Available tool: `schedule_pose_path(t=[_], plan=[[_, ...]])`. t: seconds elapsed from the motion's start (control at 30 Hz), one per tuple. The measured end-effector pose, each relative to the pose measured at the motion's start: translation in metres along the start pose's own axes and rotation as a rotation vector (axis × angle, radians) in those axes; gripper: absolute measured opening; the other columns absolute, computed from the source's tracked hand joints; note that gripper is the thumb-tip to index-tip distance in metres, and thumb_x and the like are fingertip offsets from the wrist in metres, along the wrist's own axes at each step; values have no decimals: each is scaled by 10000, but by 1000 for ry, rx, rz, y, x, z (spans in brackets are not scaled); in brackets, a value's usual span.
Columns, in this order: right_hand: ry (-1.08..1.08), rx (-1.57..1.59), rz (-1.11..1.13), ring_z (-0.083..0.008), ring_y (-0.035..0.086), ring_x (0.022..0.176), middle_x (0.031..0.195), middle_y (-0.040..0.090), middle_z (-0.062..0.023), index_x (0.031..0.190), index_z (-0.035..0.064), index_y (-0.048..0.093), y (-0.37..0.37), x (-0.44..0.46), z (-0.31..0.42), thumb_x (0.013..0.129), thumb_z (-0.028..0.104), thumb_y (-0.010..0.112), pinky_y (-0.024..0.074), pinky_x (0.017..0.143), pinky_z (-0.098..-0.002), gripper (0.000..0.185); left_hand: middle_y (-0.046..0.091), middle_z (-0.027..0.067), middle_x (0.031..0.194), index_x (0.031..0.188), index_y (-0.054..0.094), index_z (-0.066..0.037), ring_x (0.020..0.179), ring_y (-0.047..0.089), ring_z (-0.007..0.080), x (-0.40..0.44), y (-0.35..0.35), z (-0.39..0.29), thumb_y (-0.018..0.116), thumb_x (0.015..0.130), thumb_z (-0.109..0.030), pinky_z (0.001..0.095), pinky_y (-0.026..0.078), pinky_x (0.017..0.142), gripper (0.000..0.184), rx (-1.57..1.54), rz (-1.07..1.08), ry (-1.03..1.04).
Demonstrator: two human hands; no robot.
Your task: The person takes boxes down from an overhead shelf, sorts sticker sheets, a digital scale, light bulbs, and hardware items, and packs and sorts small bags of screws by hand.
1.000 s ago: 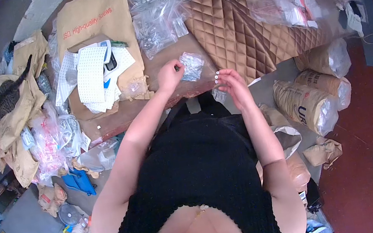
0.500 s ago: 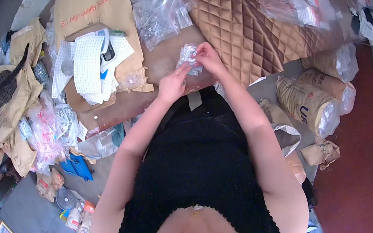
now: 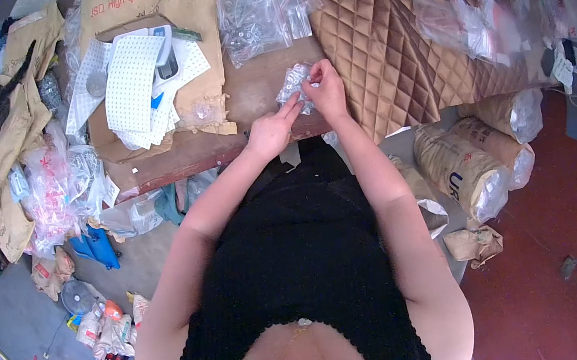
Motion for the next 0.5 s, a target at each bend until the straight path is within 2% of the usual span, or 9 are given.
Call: schedule_pose_path(t=[0.1,0.2,0.27,0.3,0.33,0.37,0.43,0.5], plan=[[11,-7,-2,-189,630,699,734,584,-76,859,44,495,2,0,3,729,41,712,512,656,-331,253,424,66,1469,1331,505,-119,690,650,250,0,-2,-2,572,766,-67,376,562,630,571,13,24,16],[20,-67,-28,-205,625,685,730,580,-87,861,42,494,2,-2,4,725,48,716,512,654,-333,261,427,65,1467,1332,504,-113,690,650,248,0,-2,-1,576,766,-72,377,563,631,572,14,30,25],[-12,-128,-38,-262,622,728,761,570,-112,873,44,501,2,-2,9,725,54,716,511,677,-369,261,414,78,1475,1332,505,-117,686,648,250,0,0,0,580,766,-77,375,564,633,572,17,30,30],[-11,-129,-38,-262,622,728,761,570,-112,873,44,501,3,-2,12,725,54,716,511,677,-369,261,401,91,1482,1331,505,-121,683,647,252,0,2,0,584,766,-82,373,565,636,572,24,31,34],[-68,-270,-63,-294,614,768,813,563,-129,895,47,502,2,-3,18,708,54,736,508,702,-391,300,401,91,1482,1331,505,-121,683,647,252,-1,4,1,584,766,-82,373,565,636,572,24,32,33],[-123,-411,-89,-327,606,808,866,556,-145,918,50,504,0,-4,29,691,54,757,505,726,-414,340,377,113,1493,1344,500,-147,695,653,254,-2,5,2,586,768,-83,376,567,638,586,36,16,15],[-88,-469,-108,-348,594,847,918,546,-153,939,53,500,-8,-2,43,667,56,780,500,748,-430,390,352,134,1504,1357,496,-174,707,659,257,-5,3,2,588,770,-84,379,570,639,601,48,-1,-1],[-53,-528,-132,-368,581,885,970,536,-161,961,56,496,-15,-1,48,643,58,803,495,769,-446,441,271,139,1541,1379,484,-262,732,687,287,-10,-3,5,626,745,-67,402,577,610,678,-32,17,-61]])
Point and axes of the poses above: each hand's wrist, its own x-axis towards the middle knuckle, its own y-axis out of the palm, z = x × y, the point moved 5 cm from there along x, towards the middle knuckle
